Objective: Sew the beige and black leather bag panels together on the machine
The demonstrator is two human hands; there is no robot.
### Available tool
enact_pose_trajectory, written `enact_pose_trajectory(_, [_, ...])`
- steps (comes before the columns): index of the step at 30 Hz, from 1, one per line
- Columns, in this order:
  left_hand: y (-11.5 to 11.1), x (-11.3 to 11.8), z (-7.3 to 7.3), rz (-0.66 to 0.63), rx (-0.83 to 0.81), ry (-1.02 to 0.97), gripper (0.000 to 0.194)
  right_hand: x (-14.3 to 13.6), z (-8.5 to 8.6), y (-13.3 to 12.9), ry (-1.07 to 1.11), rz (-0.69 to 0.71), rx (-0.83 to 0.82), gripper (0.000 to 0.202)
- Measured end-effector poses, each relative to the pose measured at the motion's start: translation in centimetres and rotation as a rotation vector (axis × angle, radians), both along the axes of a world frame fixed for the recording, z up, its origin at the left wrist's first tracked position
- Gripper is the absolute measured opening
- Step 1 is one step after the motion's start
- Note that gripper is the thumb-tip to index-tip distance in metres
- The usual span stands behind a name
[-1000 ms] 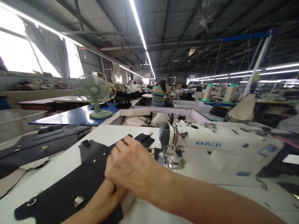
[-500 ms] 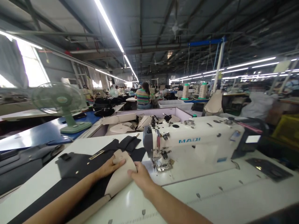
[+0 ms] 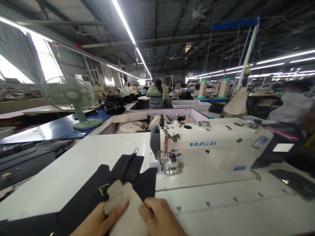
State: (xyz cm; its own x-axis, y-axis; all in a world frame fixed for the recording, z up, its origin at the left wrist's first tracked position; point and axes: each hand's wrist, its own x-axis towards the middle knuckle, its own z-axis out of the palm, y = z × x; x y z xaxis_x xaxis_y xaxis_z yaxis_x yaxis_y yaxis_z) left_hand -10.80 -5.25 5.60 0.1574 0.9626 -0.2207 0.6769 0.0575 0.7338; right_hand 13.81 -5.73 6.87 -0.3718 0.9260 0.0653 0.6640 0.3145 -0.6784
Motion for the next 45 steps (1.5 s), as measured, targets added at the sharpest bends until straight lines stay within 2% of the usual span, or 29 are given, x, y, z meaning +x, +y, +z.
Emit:
enact_pose_trajectory(2, [2.0,0.7,4.2,-0.033,-0.072,0.018,0.064,1.0,-0.3,0.1,0.156,0.085,-0.001,0.033])
enact_pose_trajectory(4, [5.0,1.6,7.7,-0.286,0.092,0.079,0.054,1.1,-0.5,0.4,0.206,0.102,-0.008,0.036])
enact_pose_trajectory(5, [6.8,2.2,8.8,-0.410,0.214,0.130,0.049,0.8,-0.5,0.6,0.179,0.053,-0.005,0.036])
enact_pose_trajectory(7, [10.0,3.4,9.5,-0.495,0.328,0.161,0.044,-0.2,-0.4,1.0,0.041,-0.129,0.035,0.032])
enact_pose_trajectory(9, [12.3,4.5,8.6,-0.477,0.349,0.166,0.048,-1.3,-0.3,1.7,-0.146,-0.268,0.075,0.028])
enact_pose_trajectory(11, [13.2,5.2,6.7,-0.423,0.350,0.174,0.050,-1.7,-0.2,2.2,-0.265,-0.293,0.103,0.028])
enact_pose_trajectory(14, [12.1,5.5,3.9,-0.307,0.344,0.200,0.047,-1.4,0.0,2.3,-0.304,-0.279,0.141,0.029])
enact_pose_trajectory(17, [10.0,5.2,2.1,-0.229,0.322,0.209,0.044,-0.8,0.1,1.7,-0.402,-0.257,0.073,0.030])
enact_pose_trajectory(20, [8.9,4.4,2.2,-0.218,0.265,0.169,0.046,-0.6,0.1,1.0,-0.533,-0.230,-0.068,0.032])
enact_pose_trajectory(24, [7.7,2.3,5.2,-0.330,0.170,0.109,0.054,-0.8,0.1,0.5,-0.587,-0.258,-0.054,0.035])
enact_pose_trajectory(26, [6.3,1.6,6.6,-0.425,0.285,0.215,0.074,-0.9,0.1,0.3,-0.604,-0.300,-0.005,0.036])
enact_pose_trajectory(28, [4.8,1.8,7.2,-0.591,0.459,0.394,0.089,-1.0,0.1,0.2,-0.611,-0.326,0.033,0.034])
enact_pose_trajectory(31, [3.8,3.6,6.4,-0.862,0.637,0.530,0.075,-0.8,-0.3,0.2,-0.621,-0.336,0.027,0.034])
enact_pose_trajectory(33, [4.4,5.0,5.4,-0.931,0.758,0.565,0.062,-0.6,-0.9,0.2,-0.609,-0.343,0.060,0.034])
enact_pose_trajectory(35, [5.4,6.1,4.4,-0.942,0.854,0.621,0.054,-0.4,-1.7,0.3,-0.588,-0.361,0.112,0.032])
enact_pose_trajectory(39, [7.1,6.7,3.0,-0.940,0.920,0.671,0.047,-0.6,-3.6,0.7,-0.603,-0.418,0.149,0.024])
enact_pose_trajectory(43, [7.5,6.7,1.8,-0.912,0.962,0.592,0.048,-0.4,-5.4,1.2,-0.589,-0.473,0.241,0.020])
enact_pose_trajectory(45, [7.6,6.8,1.5,-0.896,0.956,0.527,0.049,0.1,-6.2,1.5,-0.565,-0.445,0.288,0.023])
